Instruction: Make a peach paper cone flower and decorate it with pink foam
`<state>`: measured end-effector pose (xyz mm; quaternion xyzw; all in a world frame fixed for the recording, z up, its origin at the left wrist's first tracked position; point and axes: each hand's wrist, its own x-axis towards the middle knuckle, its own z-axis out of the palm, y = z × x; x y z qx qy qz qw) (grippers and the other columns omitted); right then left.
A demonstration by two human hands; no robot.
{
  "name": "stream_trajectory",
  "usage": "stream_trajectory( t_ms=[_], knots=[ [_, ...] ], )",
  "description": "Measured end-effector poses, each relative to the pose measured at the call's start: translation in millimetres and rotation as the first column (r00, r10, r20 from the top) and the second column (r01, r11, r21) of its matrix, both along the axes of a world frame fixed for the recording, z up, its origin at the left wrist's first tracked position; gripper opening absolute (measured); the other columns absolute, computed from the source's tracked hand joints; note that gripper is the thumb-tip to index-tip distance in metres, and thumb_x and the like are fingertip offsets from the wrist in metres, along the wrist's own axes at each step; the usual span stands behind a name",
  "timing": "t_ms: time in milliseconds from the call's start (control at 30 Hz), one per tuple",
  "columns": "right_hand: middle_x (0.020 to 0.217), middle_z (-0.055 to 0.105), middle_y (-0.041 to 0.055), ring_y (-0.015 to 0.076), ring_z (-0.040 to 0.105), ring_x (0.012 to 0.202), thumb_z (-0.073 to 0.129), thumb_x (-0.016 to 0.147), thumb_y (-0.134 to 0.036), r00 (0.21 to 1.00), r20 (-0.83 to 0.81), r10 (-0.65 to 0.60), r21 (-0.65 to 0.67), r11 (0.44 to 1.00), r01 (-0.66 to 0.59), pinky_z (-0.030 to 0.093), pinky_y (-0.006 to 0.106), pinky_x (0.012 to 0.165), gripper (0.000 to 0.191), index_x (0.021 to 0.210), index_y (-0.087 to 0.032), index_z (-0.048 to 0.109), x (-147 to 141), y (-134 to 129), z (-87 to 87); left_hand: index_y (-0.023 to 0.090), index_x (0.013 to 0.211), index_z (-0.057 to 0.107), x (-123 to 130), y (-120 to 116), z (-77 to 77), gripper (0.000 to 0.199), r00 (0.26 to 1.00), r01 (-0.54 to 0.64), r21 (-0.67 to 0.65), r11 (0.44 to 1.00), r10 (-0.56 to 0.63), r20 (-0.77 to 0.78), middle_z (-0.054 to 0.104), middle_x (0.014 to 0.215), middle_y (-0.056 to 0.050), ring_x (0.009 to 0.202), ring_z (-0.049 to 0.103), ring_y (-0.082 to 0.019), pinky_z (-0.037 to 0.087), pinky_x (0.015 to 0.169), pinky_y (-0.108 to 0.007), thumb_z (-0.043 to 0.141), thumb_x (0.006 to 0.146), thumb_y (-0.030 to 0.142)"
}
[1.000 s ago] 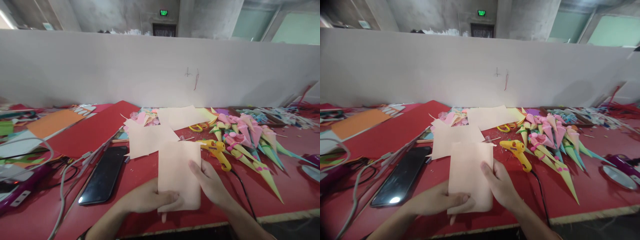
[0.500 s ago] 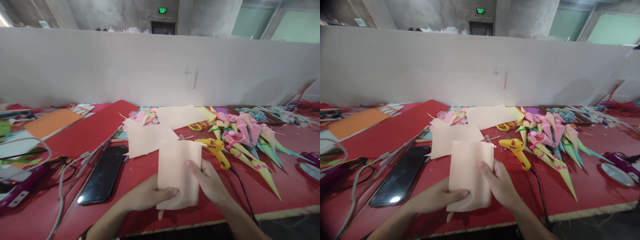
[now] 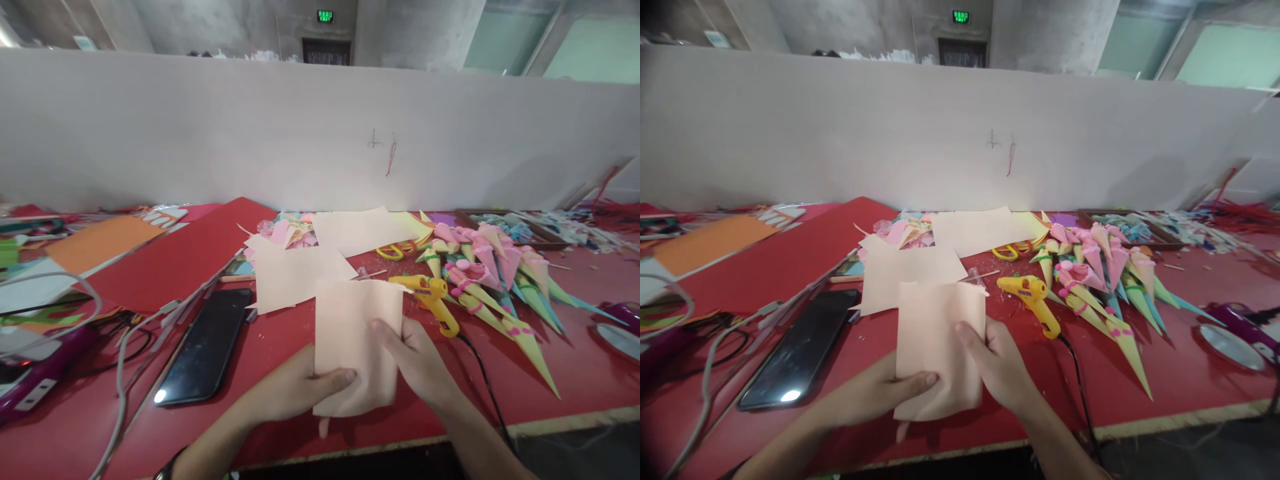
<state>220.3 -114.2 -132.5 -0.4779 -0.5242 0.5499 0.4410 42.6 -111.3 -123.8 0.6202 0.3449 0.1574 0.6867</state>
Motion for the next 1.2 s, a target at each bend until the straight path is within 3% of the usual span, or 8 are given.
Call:
stream_trajectory(
  t_ms=[200,433,567,700,900,1033,1133,1200],
  knots=[
    [0.063,0.058,0.0025,0.0123,0.05,0.059,0.049,0.078,-0.044,1.0,-0.02,0.024,-0.011,1.0,-0.024,0.038,0.021,0.05,0.035,0.069,-0.012,0.057,-0.9,-0.7,2.5,0.011,0.081,0.054,0.6,-1.0,0.5,0.033,0.999,-0.051,0.022,0.998,0.052,-0.014,0.054,0.048,0.002,0.034,0.046,-0.007,0.035,0.035,-0.016,0.047,0.081,0.043],
    [0.064,0.06,0.002,0.0138,0.053,0.062,0.049,0.078,-0.045,0.998,-0.038,0.042,-0.002,0.999,-0.042,0.041,0.021,0.053,0.035,0.078,-0.012,0.06,1.8,1.8,4.5,0.013,0.103,0.051,0.9,-3.7,5.3,0.04,0.983,-0.127,0.067,0.99,0.135,-0.122,0.055,0.05,0.002,0.042,0.052,-0.011,0.038,0.039,-0.019,0.046,0.081,0.044],
    [0.06,0.056,0.0003,0.0128,0.05,0.058,0.048,0.077,-0.048,0.999,-0.001,-0.048,0.045,0.998,0.048,0.038,0.021,0.05,0.037,0.07,-0.013,0.058,3.3,3.8,4.6,0.013,0.099,0.054,-0.1,-4.1,6.9,0.039,0.975,-0.11,0.113,0.988,0.129,-0.179,0.051,0.049,0.003,0.038,0.047,-0.009,0.034,0.035,-0.016,0.045,0.081,0.045],
    [0.049,0.045,-0.0013,0.0112,0.041,0.05,0.043,0.078,-0.051,0.985,0.079,-0.151,0.102,0.984,0.143,0.033,0.022,0.046,0.043,0.056,-0.015,0.051,4.3,4.5,2.7,0.016,0.108,0.051,-0.4,-3.5,7.8,0.041,0.967,-0.091,0.125,0.988,0.117,-0.227,0.047,0.049,0.005,0.036,0.044,-0.007,0.033,0.031,-0.014,0.046,0.08,0.045],
    [0.057,0.047,-0.0009,0.0115,0.041,0.054,0.049,0.077,-0.045,0.983,0.013,-0.184,0.143,0.973,0.18,0.033,0.023,0.049,0.033,0.062,-0.016,0.053,7.0,7.8,6.4,0.019,0.111,0.05,-1.4,-4.2,5.7,0.043,0.959,-0.126,0.161,0.979,0.162,-0.232,0.047,0.055,0.004,0.038,0.04,-0.006,0.032,0.031,-0.015,0.046,0.079,0.047],
    [0.054,0.043,-0.0023,0.0113,0.039,0.054,0.048,0.078,-0.042,0.957,0.012,-0.29,0.227,0.933,0.28,0.034,0.023,0.052,0.033,0.056,-0.017,0.049,9.3,9.4,6.1,0.014,0.091,0.055,0.6,-4.5,5.8,0.038,0.976,-0.091,0.035,0.995,0.096,-0.197,0.046,0.051,0.004,0.036,0.039,-0.006,0.031,0.031,-0.015,0.047,0.078,0.048],
    [0.051,0.04,-0.0028,0.0116,0.038,0.052,0.047,0.079,-0.043,0.956,-0.005,-0.293,0.186,0.939,0.289,0.032,0.023,0.05,0.035,0.054,-0.018,0.046,8.8,9.1,3.2,0.012,0.073,0.052,2.8,-4.0,5.3,0.037,0.996,-0.044,-0.059,0.997,0.04,-0.075,0.05,0.049,0.003,0.033,0.039,-0.004,0.032,0.033,-0.015,0.045,0.08,0.048],
    [0.052,0.042,-0.0022,0.0123,0.039,0.052,0.047,0.078,-0.046,0.964,-0.023,-0.266,0.143,0.953,0.266,0.032,0.023,0.048,0.035,0.056,-0.018,0.047,7.7,8.6,2.3,0.013,0.073,0.051,2.9,-3.4,4.1,0.036,0.999,-0.039,-0.076,0.996,0.037,-0.022,0.053,0.052,0.002,0.032,0.04,-0.004,0.033,0.034,-0.015,0.045,0.08,0.047]
  ],
)
